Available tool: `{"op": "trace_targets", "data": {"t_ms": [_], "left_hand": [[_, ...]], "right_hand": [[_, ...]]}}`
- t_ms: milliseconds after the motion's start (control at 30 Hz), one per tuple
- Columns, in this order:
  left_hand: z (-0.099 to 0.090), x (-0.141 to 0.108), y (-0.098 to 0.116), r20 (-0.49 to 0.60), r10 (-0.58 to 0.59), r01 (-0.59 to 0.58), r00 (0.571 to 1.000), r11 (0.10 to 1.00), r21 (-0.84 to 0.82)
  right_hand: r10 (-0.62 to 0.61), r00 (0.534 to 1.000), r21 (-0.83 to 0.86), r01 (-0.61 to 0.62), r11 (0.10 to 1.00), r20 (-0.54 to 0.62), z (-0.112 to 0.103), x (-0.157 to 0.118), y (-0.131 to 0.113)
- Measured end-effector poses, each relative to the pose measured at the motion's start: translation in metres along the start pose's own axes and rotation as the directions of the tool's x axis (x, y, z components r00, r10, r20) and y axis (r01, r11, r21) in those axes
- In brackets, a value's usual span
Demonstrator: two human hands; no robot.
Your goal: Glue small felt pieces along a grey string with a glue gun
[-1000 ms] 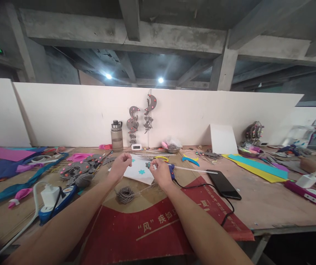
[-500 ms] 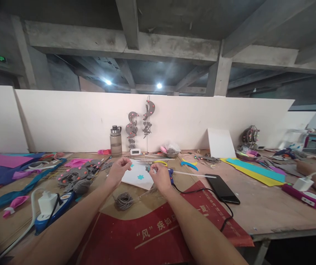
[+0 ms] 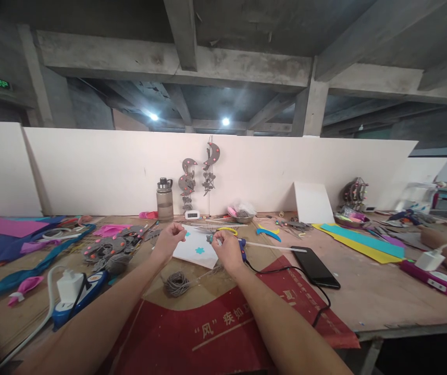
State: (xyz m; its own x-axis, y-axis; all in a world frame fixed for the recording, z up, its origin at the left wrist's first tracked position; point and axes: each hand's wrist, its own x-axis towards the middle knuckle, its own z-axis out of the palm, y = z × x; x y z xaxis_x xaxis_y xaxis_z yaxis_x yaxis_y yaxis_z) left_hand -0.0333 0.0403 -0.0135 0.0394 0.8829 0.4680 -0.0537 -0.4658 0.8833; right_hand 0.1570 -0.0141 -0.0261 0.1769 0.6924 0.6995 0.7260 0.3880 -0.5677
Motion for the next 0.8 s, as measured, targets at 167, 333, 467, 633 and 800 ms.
{"op": "trace_targets", "data": {"t_ms": [167,333,467,633,800], "left_hand": [[-0.005,0.001,0.004,-0.080,-0.017,0.017,0.997,1.000,-0.004],[-0.006,0.000,0.003,-0.054,-0.091,0.088,0.994,0.994,-0.059],[-0.001,-0.004,0.001,0.079,-0.127,0.126,0.989,0.992,0.014],[0.008,-0.012,0.005,0.251,-0.123,0.099,0.960,0.989,0.106],[0.019,-0.023,0.012,0.327,-0.150,0.118,0.933,0.986,0.117]], "right_hand": [[0.002,1.000,0.020,-0.002,1.000,0.010,-0.001,-0.001,-0.001],[0.034,0.999,0.035,-0.035,0.999,0.022,-0.002,-0.001,-0.002],[0.063,0.997,0.077,-0.067,0.995,0.047,-0.001,-0.001,-0.002],[0.065,0.995,0.126,-0.075,0.989,0.078,0.000,-0.002,-0.003],[0.067,0.990,0.158,-0.086,0.984,0.125,0.002,-0.003,-0.005]]}}
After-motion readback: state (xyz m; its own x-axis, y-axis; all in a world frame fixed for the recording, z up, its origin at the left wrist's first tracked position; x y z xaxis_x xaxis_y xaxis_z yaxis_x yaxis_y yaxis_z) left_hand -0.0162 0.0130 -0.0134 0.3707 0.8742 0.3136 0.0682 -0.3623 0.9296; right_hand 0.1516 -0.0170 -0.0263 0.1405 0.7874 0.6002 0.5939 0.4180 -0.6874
